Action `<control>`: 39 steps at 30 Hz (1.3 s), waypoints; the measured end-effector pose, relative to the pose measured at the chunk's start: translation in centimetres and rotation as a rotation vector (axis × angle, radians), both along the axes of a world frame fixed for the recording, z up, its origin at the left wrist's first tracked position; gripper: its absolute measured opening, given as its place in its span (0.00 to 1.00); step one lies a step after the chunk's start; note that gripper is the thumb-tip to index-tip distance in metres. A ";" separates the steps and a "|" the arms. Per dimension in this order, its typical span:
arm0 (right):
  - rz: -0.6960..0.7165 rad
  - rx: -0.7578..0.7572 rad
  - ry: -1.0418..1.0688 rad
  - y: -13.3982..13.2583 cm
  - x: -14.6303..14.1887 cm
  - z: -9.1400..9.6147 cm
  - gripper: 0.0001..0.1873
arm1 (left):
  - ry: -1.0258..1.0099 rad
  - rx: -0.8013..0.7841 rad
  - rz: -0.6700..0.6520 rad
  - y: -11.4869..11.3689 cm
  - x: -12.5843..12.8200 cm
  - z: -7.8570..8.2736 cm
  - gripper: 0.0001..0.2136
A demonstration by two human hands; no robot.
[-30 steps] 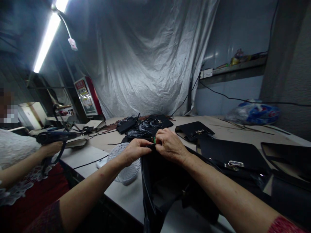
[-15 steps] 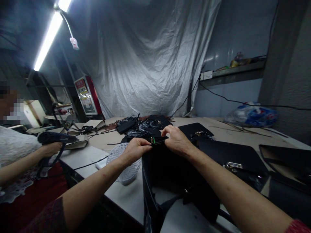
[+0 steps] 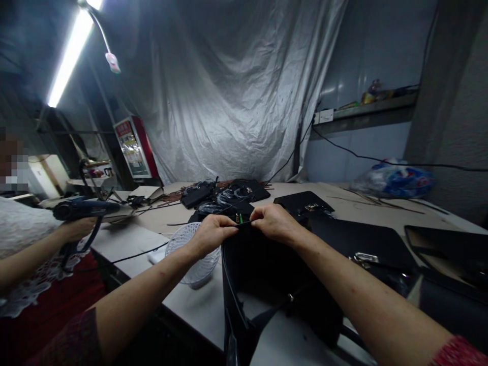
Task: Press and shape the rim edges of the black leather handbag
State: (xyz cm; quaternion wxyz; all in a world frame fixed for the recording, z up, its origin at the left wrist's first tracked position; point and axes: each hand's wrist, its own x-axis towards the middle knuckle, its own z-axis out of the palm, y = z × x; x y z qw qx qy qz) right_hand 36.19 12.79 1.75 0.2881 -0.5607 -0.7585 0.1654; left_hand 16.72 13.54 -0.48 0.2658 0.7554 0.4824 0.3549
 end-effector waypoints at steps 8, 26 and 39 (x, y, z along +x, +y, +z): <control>-0.041 0.059 -0.075 0.6 -0.1 -0.4 0.07 | 0.084 -0.027 0.034 0.2 0.3 1.0 0.09; -0.130 0.103 -0.374 -0.3 0.2 -0.1 0.12 | 0.383 0.224 -0.002 1.8 1.8 1.5 0.10; -0.122 -0.039 -0.484 -0.7 1.8 1.7 0.12 | 0.447 0.247 -0.040 1.9 2.6 2.2 0.09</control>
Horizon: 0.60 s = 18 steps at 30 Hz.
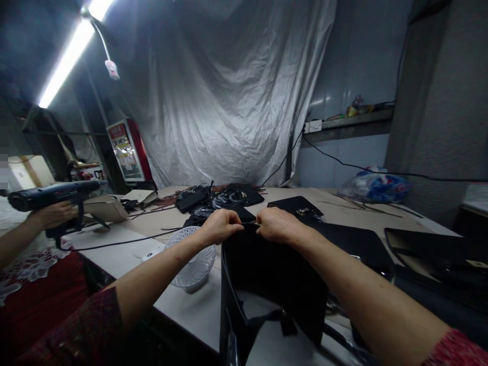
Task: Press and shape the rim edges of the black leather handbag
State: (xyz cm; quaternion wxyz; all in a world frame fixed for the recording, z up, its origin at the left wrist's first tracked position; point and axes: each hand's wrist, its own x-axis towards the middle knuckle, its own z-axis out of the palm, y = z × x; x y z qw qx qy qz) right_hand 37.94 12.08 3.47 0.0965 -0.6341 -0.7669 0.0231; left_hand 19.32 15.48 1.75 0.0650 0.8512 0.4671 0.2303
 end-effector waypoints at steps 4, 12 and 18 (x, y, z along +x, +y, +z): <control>0.017 0.003 -0.072 -1.3 0.6 0.1 0.12 | 0.020 -0.034 -0.142 0.7 0.4 0.2 0.11; -0.029 0.118 -0.153 -2.1 -0.6 -0.8 0.16 | 0.099 0.111 -0.168 0.4 1.4 0.5 0.09; 0.018 0.097 -0.099 -2.3 0.2 -0.3 0.14 | 0.176 0.175 -0.144 -0.1 2.2 0.7 0.10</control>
